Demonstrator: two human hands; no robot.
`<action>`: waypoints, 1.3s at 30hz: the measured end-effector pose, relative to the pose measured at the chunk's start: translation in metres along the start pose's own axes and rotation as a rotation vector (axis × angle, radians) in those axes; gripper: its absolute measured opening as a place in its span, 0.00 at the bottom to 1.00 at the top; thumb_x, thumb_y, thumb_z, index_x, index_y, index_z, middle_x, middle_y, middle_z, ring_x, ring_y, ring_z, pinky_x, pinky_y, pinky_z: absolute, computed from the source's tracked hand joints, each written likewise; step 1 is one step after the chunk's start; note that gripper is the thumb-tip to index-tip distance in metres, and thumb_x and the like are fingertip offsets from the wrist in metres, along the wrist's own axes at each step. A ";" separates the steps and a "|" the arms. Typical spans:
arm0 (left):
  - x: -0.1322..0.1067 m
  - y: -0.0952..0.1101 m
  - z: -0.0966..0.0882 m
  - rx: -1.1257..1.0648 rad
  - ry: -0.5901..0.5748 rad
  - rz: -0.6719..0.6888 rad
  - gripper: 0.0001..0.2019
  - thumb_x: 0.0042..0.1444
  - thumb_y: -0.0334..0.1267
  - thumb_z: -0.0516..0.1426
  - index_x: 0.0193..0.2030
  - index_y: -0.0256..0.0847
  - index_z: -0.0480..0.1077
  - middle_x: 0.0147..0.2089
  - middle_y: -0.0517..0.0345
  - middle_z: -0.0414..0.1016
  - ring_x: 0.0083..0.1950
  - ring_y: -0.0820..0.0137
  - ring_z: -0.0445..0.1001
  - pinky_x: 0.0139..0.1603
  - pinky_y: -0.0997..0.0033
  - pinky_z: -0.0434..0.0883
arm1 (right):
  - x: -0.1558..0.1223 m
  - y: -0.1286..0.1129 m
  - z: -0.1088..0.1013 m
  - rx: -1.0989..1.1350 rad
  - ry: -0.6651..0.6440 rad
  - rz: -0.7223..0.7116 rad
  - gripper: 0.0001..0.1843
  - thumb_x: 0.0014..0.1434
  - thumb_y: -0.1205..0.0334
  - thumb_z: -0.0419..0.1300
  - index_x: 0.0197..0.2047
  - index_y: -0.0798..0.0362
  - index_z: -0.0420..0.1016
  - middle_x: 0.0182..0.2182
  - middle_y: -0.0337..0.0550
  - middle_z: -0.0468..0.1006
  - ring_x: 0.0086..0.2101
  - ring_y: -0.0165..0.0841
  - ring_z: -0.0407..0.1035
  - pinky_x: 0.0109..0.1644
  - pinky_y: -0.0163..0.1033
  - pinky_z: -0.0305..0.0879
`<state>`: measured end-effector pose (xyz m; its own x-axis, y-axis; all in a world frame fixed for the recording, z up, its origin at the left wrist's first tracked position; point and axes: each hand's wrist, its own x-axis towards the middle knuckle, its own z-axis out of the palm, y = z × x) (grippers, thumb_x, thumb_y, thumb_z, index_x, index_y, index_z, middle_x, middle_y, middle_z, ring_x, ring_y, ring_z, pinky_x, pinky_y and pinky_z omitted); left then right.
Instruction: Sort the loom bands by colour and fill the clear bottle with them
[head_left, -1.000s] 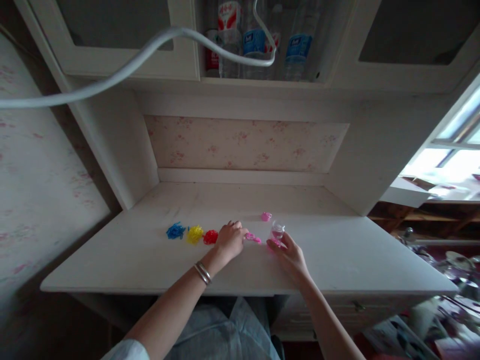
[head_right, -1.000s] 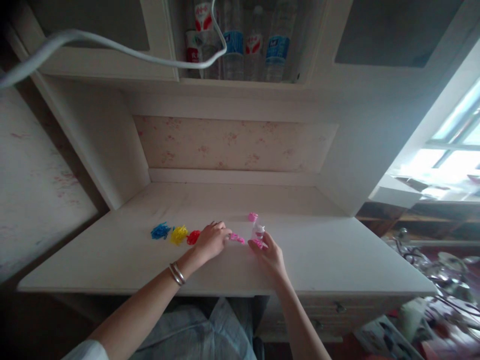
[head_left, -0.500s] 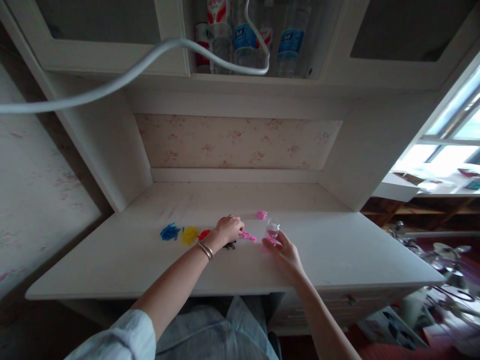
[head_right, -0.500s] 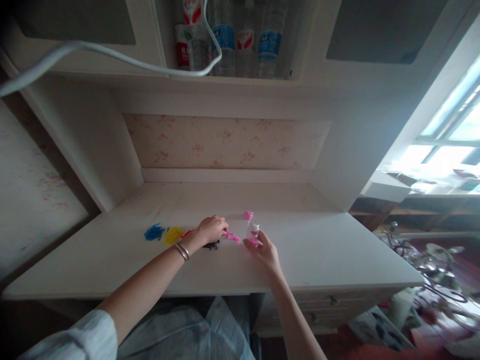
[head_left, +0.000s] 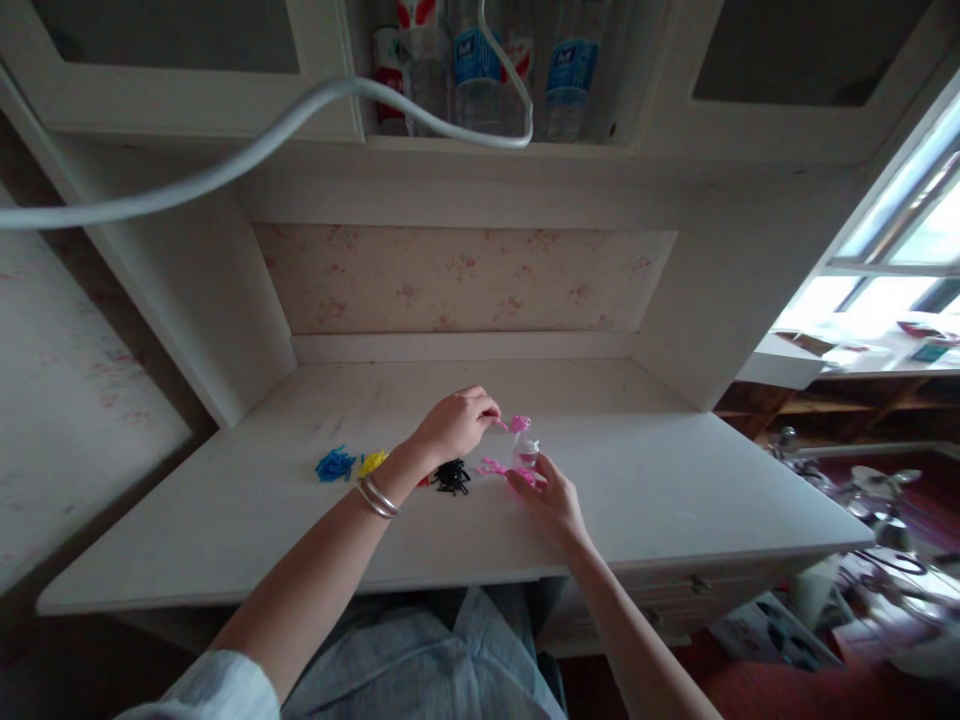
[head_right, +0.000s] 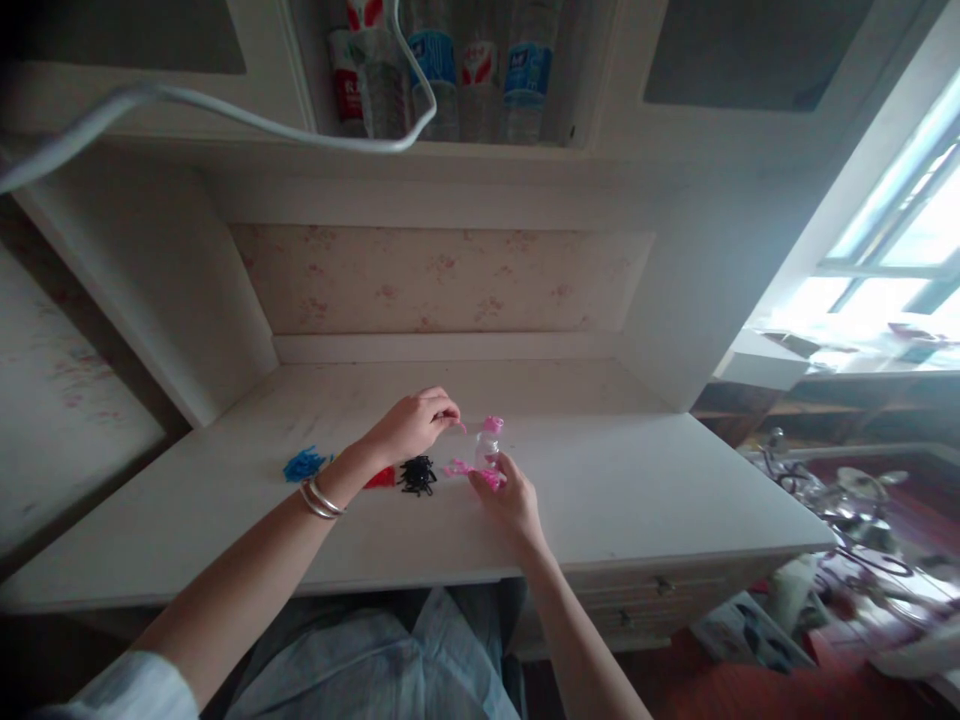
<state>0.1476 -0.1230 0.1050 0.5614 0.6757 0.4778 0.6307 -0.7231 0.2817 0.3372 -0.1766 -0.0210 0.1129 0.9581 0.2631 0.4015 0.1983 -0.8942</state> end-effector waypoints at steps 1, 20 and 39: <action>0.001 0.006 -0.002 0.026 0.013 0.028 0.09 0.60 0.35 0.52 0.37 0.41 0.73 0.39 0.57 0.72 0.38 0.73 0.70 0.41 0.74 0.67 | 0.000 -0.001 0.003 -0.022 0.024 -0.007 0.20 0.50 0.48 0.59 0.45 0.48 0.71 0.33 0.41 0.77 0.30 0.34 0.72 0.29 0.34 0.65; -0.009 0.014 0.027 -0.292 0.073 -0.043 0.13 0.60 0.33 0.50 0.48 0.44 0.72 0.44 0.57 0.75 0.40 0.74 0.73 0.44 0.73 0.70 | -0.001 -0.005 0.011 0.023 -0.051 0.033 0.21 0.51 0.49 0.60 0.46 0.49 0.69 0.39 0.42 0.76 0.32 0.33 0.73 0.33 0.36 0.69; -0.080 0.032 0.099 -0.433 0.230 -0.485 0.22 0.50 0.39 0.60 0.53 0.41 0.67 0.54 0.49 0.72 0.56 0.62 0.69 0.57 0.59 0.66 | 0.033 0.021 -0.015 -0.333 -0.219 -0.173 0.24 0.53 0.75 0.49 0.51 0.49 0.71 0.42 0.45 0.73 0.39 0.33 0.70 0.44 0.39 0.66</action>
<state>0.1759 -0.1862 -0.0061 0.1118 0.9243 0.3650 0.4843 -0.3714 0.7922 0.3631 -0.1434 -0.0259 -0.1633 0.9449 0.2838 0.6731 0.3170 -0.6682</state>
